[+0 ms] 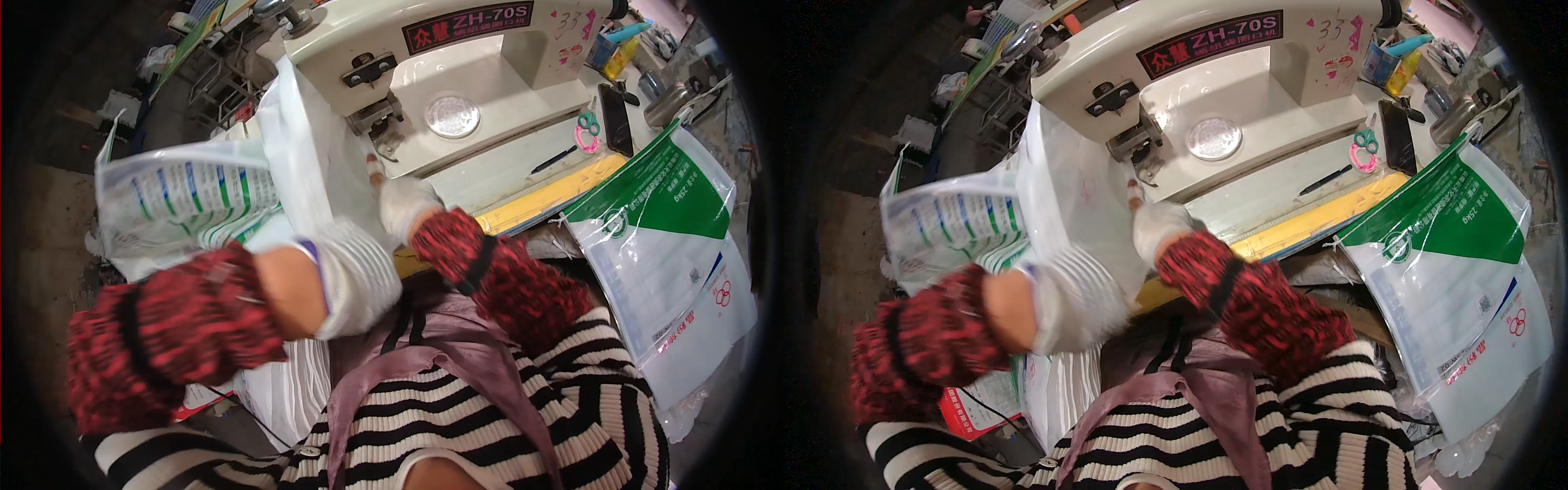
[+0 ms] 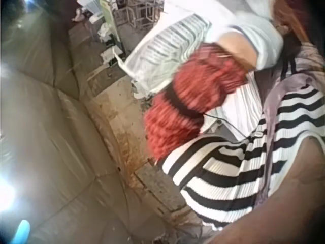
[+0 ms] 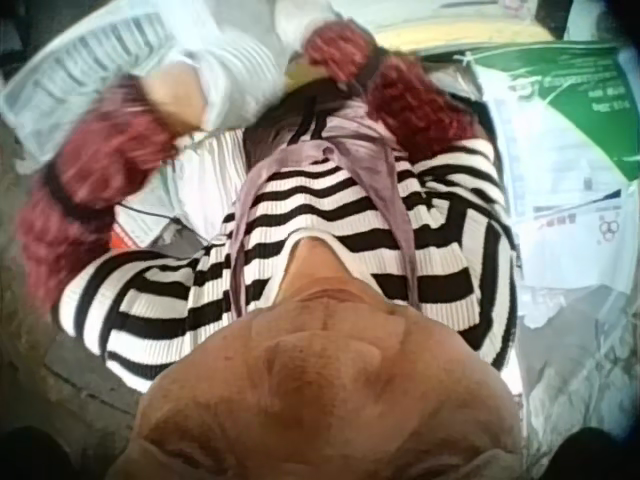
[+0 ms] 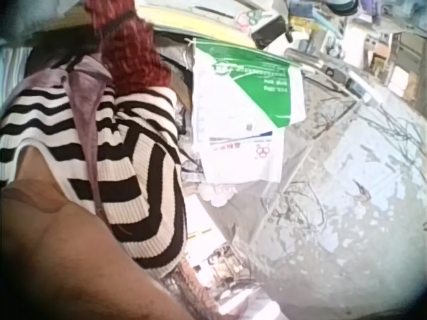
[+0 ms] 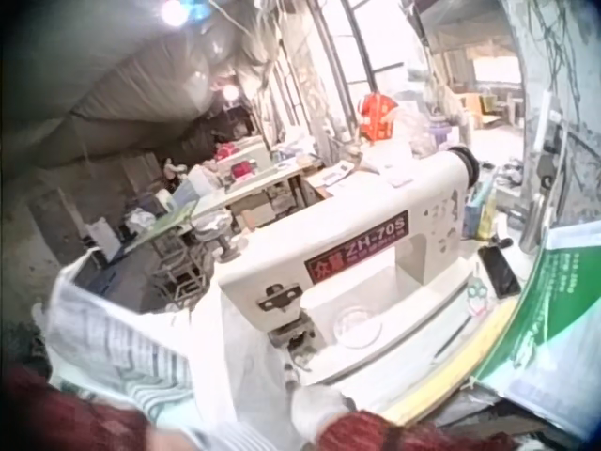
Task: The person picks up a printed bag, inserts a clear plastic liner into it by hand, and aligns the edges. They then feed the top of the combined bag and liner through a sewing machine to seal them before setting the finished bag aside.
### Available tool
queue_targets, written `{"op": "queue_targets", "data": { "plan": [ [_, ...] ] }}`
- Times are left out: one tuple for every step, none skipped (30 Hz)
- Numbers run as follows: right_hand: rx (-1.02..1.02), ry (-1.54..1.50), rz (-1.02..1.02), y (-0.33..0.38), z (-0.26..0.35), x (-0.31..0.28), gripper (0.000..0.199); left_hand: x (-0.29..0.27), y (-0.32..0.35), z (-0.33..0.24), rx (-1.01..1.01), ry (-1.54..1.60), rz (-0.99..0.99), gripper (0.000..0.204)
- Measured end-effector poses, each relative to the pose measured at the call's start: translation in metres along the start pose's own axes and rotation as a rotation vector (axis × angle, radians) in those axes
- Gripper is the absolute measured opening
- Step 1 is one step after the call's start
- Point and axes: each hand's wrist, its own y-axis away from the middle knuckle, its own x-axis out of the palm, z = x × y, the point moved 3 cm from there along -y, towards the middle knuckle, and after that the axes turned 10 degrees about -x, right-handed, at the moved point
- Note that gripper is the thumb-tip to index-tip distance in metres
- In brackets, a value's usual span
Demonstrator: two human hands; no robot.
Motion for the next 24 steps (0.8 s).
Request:
{"op": "queue_targets", "data": {
  "plan": [
    [0.022, 0.003, -0.013, -0.015, 0.000, 0.009, 0.073, 0.019, 0.005, -0.015, -0.073, -0.148, 0.315, 0.022],
    [-0.042, 0.050, -0.084, -0.006, -0.004, 0.012, 0.072, 0.026, -0.007, -0.022, -0.090, -0.115, 0.322, 0.024],
    [-0.106, 0.089, -0.149, -0.003, -0.010, 0.016, 0.072, 0.051, -0.022, -0.010, -0.167, 0.029, 0.266, 0.023],
    [-0.112, 0.083, -0.149, -0.005, -0.006, 0.011, 0.072, 0.079, -0.029, 0.001, -0.247, 0.213, 0.097, 0.023],
    [-0.048, 0.045, -0.082, -0.004, -0.001, 0.002, 0.070, 0.119, -0.032, 0.008, -0.244, 0.217, 0.101, 0.023],
    [-0.002, 0.011, -0.012, -0.006, 0.005, 0.000, 0.069, 0.158, -0.029, 0.020, -0.489, 0.641, -0.008, 0.021],
    [-0.009, 0.012, -0.003, -0.005, 0.004, 0.006, 0.069, 0.181, -0.023, 0.027, -0.721, 1.065, -0.125, 0.020],
    [-0.086, -0.066, -0.017, -0.001, 0.000, 0.015, 0.067, 0.189, -0.017, 0.022, -0.805, 1.994, -0.175, 0.017],
    [-0.158, -0.147, -0.030, 0.006, -0.003, 0.023, 0.066, 0.172, -0.005, 0.036, -0.968, 1.192, 0.043, 0.012],
    [-0.134, -0.386, -0.094, 0.015, -0.006, 0.030, 0.065, 0.178, 0.002, 0.056, -0.899, 1.497, -0.273, 0.014],
    [-0.129, -0.390, -0.087, 0.025, -0.006, 0.044, 0.065, 0.185, 0.007, 0.068, -0.793, 1.778, -0.606, 0.017],
    [-0.232, -0.421, -0.447, 0.033, -0.011, 0.057, 0.063, 0.156, 0.005, 0.069, -0.765, 1.777, -0.806, 0.015],
    [-0.329, -0.434, -0.814, 0.040, -0.020, 0.075, 0.064, 0.117, -0.002, 0.071, -0.725, 1.765, -1.004, 0.013],
    [-0.313, -0.896, -0.712, 0.025, -0.039, 0.125, 0.060, 0.093, -0.014, 0.074, -0.663, 1.736, -1.104, 0.013],
    [-0.325, -0.903, -0.690, 0.039, -0.020, 0.108, 0.060, 0.087, -0.011, 0.084, -0.634, 1.703, -1.242, 0.013],
    [-0.261, -1.179, -0.414, 0.054, -0.004, 0.096, 0.054, 0.090, -0.005, 0.093, -0.654, 1.701, -1.260, 0.013],
    [-0.175, -1.426, -0.141, 0.067, 0.004, 0.085, 0.049, 0.082, -0.005, 0.096, -0.693, 0.983, -1.092, 0.020],
    [-0.237, -1.500, -0.125, 0.067, 0.002, 0.087, 0.038, 0.080, -0.008, 0.093, -0.671, 0.287, -0.859, 0.027],
    [-0.238, -1.501, -0.123, 0.069, -0.002, 0.084, 0.038, 0.091, -0.002, 0.097, -0.674, 0.286, -0.859, 0.027],
    [-0.201, -1.467, -0.084, 0.073, -0.001, 0.076, 0.034, 0.119, 0.003, 0.100, -0.768, 0.108, -0.499, 0.036],
    [-0.161, -1.433, -0.053, 0.076, 0.000, 0.069, 0.031, 0.135, 0.007, 0.100, -0.832, -0.066, -0.131, 0.045],
    [-0.164, -1.486, -0.050, 0.079, 0.005, 0.066, 0.028, 0.139, 0.010, 0.100, -0.838, -0.065, -0.130, 0.045],
    [-0.167, -1.486, -0.047, 0.080, 0.006, 0.068, 0.028, 0.136, 0.012, 0.098, -0.896, -0.025, -0.061, 0.050],
    [-0.164, -1.504, -0.059, 0.080, 0.004, 0.070, 0.028, 0.133, 0.015, 0.095, -0.953, 0.016, 0.008, 0.055]
  ]
}}
